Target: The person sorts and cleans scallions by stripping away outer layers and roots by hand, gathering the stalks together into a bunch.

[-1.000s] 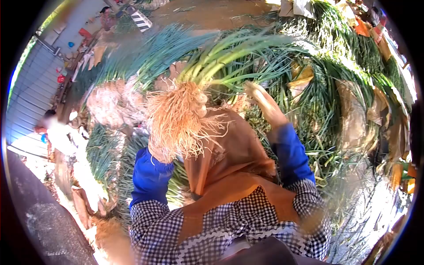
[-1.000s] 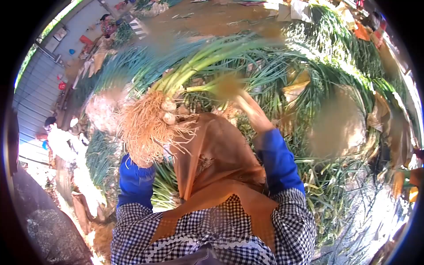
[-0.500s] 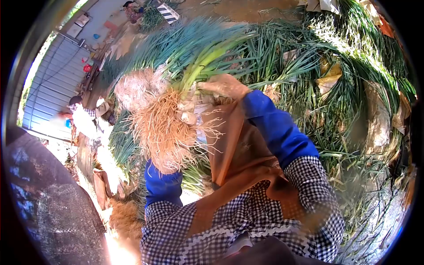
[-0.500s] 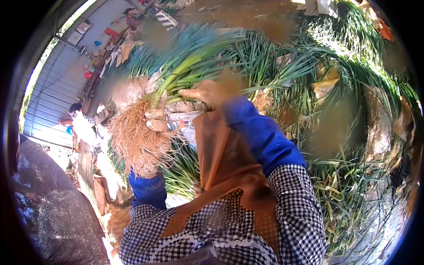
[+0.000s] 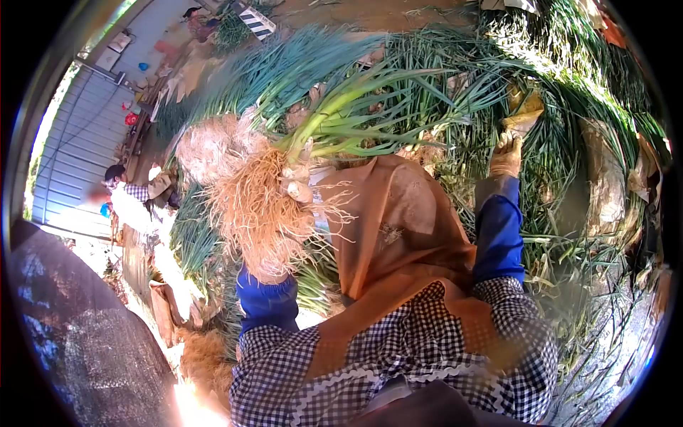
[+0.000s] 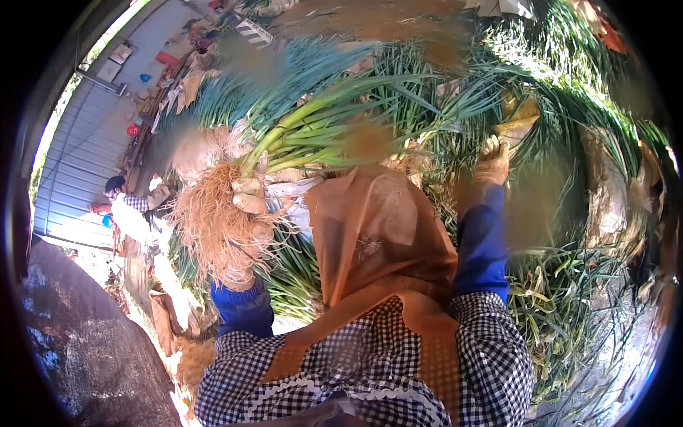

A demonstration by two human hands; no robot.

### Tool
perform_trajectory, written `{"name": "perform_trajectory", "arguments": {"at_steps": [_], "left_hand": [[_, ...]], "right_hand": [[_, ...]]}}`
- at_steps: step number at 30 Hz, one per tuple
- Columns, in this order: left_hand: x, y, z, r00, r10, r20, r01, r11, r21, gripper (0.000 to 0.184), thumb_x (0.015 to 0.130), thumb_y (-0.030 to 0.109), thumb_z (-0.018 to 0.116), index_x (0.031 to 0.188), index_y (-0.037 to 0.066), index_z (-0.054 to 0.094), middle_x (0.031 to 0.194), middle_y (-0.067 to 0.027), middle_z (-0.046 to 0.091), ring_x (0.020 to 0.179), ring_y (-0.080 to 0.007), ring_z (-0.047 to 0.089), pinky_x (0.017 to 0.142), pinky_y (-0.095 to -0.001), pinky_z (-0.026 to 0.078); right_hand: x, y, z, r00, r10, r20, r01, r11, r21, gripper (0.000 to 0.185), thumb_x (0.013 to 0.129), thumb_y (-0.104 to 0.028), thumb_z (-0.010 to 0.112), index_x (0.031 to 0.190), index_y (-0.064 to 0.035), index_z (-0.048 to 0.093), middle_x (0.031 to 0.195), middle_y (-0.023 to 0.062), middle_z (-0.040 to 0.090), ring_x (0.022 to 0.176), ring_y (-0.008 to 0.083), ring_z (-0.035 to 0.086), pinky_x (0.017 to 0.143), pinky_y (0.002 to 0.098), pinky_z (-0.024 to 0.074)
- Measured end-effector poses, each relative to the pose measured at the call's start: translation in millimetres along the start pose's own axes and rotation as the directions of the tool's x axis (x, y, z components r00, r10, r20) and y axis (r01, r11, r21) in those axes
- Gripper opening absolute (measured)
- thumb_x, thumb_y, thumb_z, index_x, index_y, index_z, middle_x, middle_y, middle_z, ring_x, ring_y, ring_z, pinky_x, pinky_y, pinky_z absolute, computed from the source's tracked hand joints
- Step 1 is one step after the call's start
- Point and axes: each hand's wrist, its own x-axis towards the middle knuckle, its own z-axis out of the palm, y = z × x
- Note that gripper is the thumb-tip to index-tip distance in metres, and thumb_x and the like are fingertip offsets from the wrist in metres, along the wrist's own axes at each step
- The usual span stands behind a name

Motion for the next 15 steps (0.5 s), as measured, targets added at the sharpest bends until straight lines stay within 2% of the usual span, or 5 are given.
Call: {"name": "perform_trajectory", "arguments": {"at_steps": [5,7,8,11,15], "left_hand": [[12.0,-10.4,5.7,1.000,-0.029,-0.006,0.029,0.999,-0.020,0.059,0.081,0.025,0.061,0.126,0.000,0.033,0.103,-0.0091,0.055,0.091,-0.0194,0.058,0.062,-0.0287,0.052],[13.6,-15.5,7.1,0.999,-0.037,-0.009,0.037,0.999,-0.027,0.060,0.081,0.026,0.062,0.127,0.000,0.032,0.103,-0.0088,0.055,0.091,-0.0193,0.058,0.061,-0.0284,0.052],[12.1,-17.9,7.2,0.999,-0.040,-0.012,0.039,0.999,-0.031,0.061,0.081,0.026,0.062,0.128,0.000,0.032,0.103,-0.0087,0.055,0.092,-0.0193,0.058,0.061,-0.0283,0.052],[10.1,-20.3,7.0,1.000,-0.028,-0.011,0.028,0.999,-0.028,0.063,0.081,0.026,0.062,0.129,0.000,0.031,0.103,-0.0084,0.055,0.092,-0.0191,0.058,0.060,-0.0279,0.052],[4.0,-15.1,8.2,1.000,-0.011,-0.012,0.010,0.999,-0.043,0.066,0.081,0.027,0.063,0.131,0.000,0.029,0.104,-0.0079,0.055,0.092,-0.0188,0.057,0.059,-0.0274,0.052]], "right_hand": [[-132.7,44.0,152.9,0.711,0.298,0.637,-0.008,0.909,-0.416,0.032,0.093,-0.027,0.049,0.106,0.0010,0.055,0.086,0.0070,0.061,0.073,0.0131,0.056,0.069,0.0252,0.0469],[-170.8,73.8,189.9,0.504,0.444,0.741,0.257,0.742,-0.619,0.040,0.090,-0.034,0.055,0.112,-0.0001,0.055,0.090,0.0071,0.062,0.078,0.0131,0.058,0.072,0.0249,0.0467],[-178.0,89.4,202.1,0.467,0.628,0.622,-0.042,0.719,-0.694,0.039,0.089,-0.033,0.056,0.110,-0.0007,0.056,0.090,0.0060,0.062,0.078,0.0131,0.058,0.072,0.0263,0.0466],[-175.3,92.3,215.8,0.335,0.678,0.654,-0.093,0.714,-0.693,0.024,0.088,-0.027,0.057,0.094,-0.0032,0.057,0.082,0.0026,0.058,0.069,0.0123,0.054,0.064,0.0273,0.0445],[-127.7,72.7,149.7,0.442,0.467,0.766,-0.176,0.882,-0.436,0.017,0.090,-0.024,0.051,0.082,-0.0096,0.052,0.069,-0.0021,0.050,0.059,0.0116,0.046,0.056,0.0266,0.0381]]}}
